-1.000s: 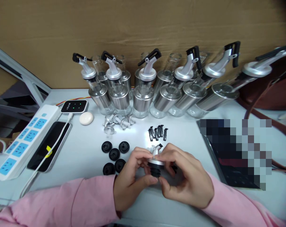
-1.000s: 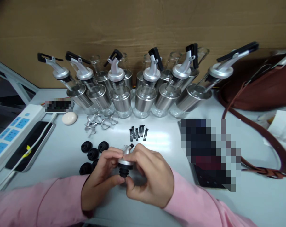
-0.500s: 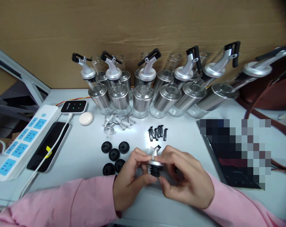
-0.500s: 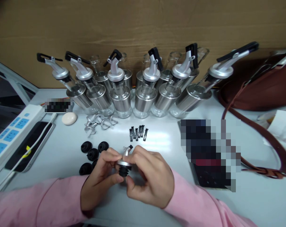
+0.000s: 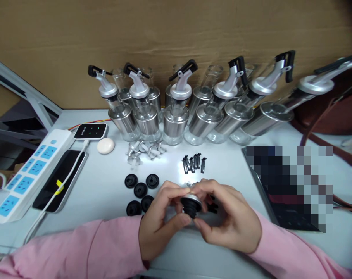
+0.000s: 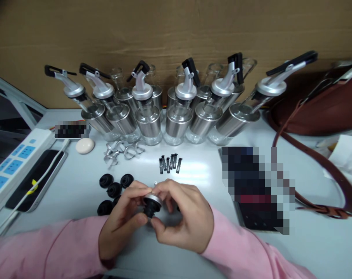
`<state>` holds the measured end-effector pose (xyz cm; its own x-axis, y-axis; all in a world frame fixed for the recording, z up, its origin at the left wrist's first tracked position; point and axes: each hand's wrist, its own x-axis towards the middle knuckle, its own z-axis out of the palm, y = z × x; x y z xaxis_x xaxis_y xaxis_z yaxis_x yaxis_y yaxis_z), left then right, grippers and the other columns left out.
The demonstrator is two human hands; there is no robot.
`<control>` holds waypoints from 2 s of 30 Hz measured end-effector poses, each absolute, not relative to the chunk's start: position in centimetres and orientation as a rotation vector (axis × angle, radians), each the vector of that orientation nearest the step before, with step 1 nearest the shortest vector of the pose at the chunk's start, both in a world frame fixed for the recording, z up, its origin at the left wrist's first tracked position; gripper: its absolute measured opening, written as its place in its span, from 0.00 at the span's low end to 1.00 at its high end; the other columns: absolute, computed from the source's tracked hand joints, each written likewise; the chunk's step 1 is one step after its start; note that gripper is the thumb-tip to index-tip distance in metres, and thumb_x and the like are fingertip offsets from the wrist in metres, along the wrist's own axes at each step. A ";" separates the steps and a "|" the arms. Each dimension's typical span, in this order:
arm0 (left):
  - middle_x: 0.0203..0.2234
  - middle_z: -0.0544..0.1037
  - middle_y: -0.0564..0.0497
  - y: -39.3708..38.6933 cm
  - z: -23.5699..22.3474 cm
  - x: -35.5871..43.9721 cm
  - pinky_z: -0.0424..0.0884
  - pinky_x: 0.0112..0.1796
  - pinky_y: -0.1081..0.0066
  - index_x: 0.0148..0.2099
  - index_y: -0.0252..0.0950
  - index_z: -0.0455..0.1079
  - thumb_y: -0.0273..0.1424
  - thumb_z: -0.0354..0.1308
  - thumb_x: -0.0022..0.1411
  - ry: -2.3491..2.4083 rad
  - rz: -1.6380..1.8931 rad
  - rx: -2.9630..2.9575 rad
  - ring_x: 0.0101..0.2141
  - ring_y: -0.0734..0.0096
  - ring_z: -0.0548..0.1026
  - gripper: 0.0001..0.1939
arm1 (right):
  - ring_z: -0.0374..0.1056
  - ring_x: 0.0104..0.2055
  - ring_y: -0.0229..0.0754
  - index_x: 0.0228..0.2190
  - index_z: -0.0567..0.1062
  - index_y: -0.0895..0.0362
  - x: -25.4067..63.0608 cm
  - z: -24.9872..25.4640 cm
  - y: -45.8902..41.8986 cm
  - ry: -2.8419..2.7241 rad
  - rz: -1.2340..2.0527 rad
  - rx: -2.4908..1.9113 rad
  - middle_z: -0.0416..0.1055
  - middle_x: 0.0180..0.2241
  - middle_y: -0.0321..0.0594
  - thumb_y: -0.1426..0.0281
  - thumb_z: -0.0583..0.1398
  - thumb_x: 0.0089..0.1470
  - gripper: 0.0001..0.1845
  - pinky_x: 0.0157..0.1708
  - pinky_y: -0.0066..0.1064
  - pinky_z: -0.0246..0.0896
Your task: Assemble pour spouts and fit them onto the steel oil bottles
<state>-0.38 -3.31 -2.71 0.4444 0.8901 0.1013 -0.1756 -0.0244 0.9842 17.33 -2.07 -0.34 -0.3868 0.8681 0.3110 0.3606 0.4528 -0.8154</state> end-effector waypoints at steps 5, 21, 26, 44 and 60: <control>0.40 0.61 0.51 -3.0 -2.6 -0.5 0.62 0.41 0.70 0.56 0.49 0.61 0.40 0.50 0.66 0.740 0.957 1.360 0.40 0.69 0.63 0.16 | 0.61 0.21 0.30 0.40 0.63 0.53 17.3 -0.1 -1.9 -1.933 0.886 -1.054 0.67 0.26 0.30 0.75 0.58 0.44 0.19 0.21 0.21 0.58; 0.41 0.61 0.51 -3.3 -2.3 -0.1 0.62 0.41 0.73 0.53 0.47 0.58 0.31 0.49 0.66 0.738 0.977 1.299 0.39 0.73 0.63 0.13 | 0.64 0.25 0.33 0.39 0.68 0.54 17.3 -0.2 -1.8 -1.902 0.917 -1.084 0.70 0.26 0.34 0.75 0.57 0.45 0.15 0.25 0.23 0.60; 0.40 0.60 0.51 -3.5 -2.4 -0.1 0.63 0.40 0.72 0.53 0.46 0.58 0.32 0.50 0.66 0.752 1.019 1.307 0.38 0.73 0.63 0.14 | 0.60 0.21 0.32 0.38 0.68 0.56 17.3 0.0 -1.7 -1.830 0.971 -1.117 0.66 0.23 0.33 0.76 0.57 0.46 0.14 0.19 0.22 0.56; 0.14 0.62 0.61 -3.5 -2.1 0.0 0.55 0.20 0.79 0.37 0.36 0.54 0.49 0.42 0.66 0.871 0.745 1.101 0.14 0.81 0.59 0.19 | 0.65 0.28 0.35 0.42 0.71 0.57 17.8 0.7 -1.4 -1.845 0.918 -0.966 0.70 0.30 0.40 0.76 0.55 0.54 0.13 0.25 0.25 0.62; 0.20 0.74 0.50 -2.9 -2.0 -0.3 0.58 0.18 0.79 0.32 0.33 0.62 0.50 0.46 0.63 0.815 0.656 1.206 0.15 0.80 0.65 0.23 | 0.62 0.20 0.32 0.37 0.69 0.58 17.8 0.8 -1.3 -1.923 0.907 -0.912 0.68 0.21 0.36 0.77 0.57 0.49 0.11 0.19 0.23 0.60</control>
